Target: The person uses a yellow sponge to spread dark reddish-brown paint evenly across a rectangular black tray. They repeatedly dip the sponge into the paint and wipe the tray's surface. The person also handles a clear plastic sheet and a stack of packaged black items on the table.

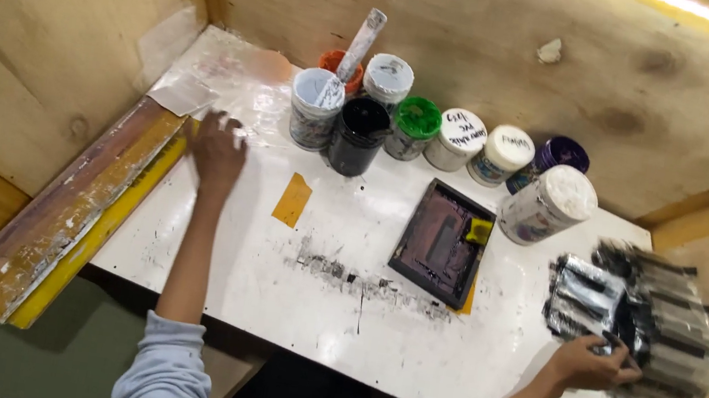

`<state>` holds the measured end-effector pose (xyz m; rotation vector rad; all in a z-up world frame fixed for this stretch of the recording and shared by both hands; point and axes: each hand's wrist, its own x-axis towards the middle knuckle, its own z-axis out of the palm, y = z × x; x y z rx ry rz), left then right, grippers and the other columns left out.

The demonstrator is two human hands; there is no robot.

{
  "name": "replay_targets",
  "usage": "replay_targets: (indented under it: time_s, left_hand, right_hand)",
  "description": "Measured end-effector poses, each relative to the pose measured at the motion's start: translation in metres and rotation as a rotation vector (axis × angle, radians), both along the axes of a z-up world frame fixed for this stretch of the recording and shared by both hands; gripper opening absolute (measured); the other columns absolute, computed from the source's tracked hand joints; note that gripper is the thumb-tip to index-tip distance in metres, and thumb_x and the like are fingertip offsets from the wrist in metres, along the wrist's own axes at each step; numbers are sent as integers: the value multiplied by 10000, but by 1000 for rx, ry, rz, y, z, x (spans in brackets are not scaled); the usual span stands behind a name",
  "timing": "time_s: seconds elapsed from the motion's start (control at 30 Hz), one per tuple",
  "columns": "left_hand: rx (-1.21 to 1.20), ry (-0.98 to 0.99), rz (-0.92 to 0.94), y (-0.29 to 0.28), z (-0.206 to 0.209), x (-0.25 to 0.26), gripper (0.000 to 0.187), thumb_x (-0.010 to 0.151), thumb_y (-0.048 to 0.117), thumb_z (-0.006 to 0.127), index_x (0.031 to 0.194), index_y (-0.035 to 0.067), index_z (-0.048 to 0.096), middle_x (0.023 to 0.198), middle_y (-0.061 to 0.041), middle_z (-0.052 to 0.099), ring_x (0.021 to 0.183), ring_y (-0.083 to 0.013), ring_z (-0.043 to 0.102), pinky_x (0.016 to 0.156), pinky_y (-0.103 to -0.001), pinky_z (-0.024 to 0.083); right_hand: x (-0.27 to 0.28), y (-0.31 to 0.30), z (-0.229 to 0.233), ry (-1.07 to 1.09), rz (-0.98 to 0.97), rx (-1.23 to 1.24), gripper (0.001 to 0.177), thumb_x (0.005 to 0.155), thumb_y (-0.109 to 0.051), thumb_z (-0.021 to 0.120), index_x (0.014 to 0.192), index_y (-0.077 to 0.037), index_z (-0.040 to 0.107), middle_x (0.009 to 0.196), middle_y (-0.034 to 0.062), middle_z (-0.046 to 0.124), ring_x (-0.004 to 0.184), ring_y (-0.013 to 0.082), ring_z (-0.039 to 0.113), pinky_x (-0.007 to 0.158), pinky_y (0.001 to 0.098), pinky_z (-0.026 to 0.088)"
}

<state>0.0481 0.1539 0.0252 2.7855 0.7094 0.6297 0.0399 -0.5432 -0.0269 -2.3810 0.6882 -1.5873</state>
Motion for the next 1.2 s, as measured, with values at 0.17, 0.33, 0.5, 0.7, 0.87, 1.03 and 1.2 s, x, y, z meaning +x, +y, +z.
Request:
replay_targets:
  time_s: [0.17,0.33,0.5,0.7,0.87,1.03,1.2]
  left_hand:
    - [53,285,92,70,-34,0,421,1046,414,459,1365,188,616,1700,-118,273,1577,-309,164,1164,-717,0]
    - [82,155,79,79,-50,-1,563,1084,447,358,1510,105,495,1654,-119,343,1510,-323,256,1143,-727,114]
    - [189,-267,8,67,-24,-17,465,1015,196,685,1423,0,576,1457,-161,587,1288,-361,537,1124,-573,320]
    - [-75,-841,-101,57,18,-35,391,950,-153,686,1315,-49,594,1319,-237,608,1165,-378,652,955,-409,620]
    - [-174,-979,-86,70,10,-36,379,882,-208,734,1213,-46,645,1213,-211,649,1085,-373,681,894,-432,631]
    - [-236,-866,-35,77,1,-41,315,903,-193,707,1186,-64,651,1212,-237,616,1001,-371,711,804,-399,665]
    - [45,-666,20,86,-10,-42,194,945,-95,756,1102,-70,645,1108,-227,656,936,-379,712,733,-449,644]
  right_hand:
    - [1,3,2,35,25,-30,179,904,65,730,1070,126,756,1107,296,564,805,469,626,636,575,531]
    - [3,4,0,60,33,-80,165,897,59,733,1046,113,780,1119,272,569,821,445,635,654,557,537]
    - [4,1,-5,99,45,-7,230,931,33,746,1134,134,785,1197,314,561,847,475,639,712,598,531]
    - [10,-7,-15,98,41,2,190,940,25,754,1109,108,781,1213,301,573,868,410,662,745,580,555]
    - [9,-1,-9,76,75,14,216,894,52,714,1085,116,792,1175,306,593,915,436,648,762,573,558]
    - [8,-1,-8,57,100,17,163,892,64,695,1023,79,790,1136,262,598,920,401,642,781,552,554]
    - [8,-2,-10,51,104,-14,181,875,68,670,1010,77,791,1118,266,606,875,417,642,755,551,547]
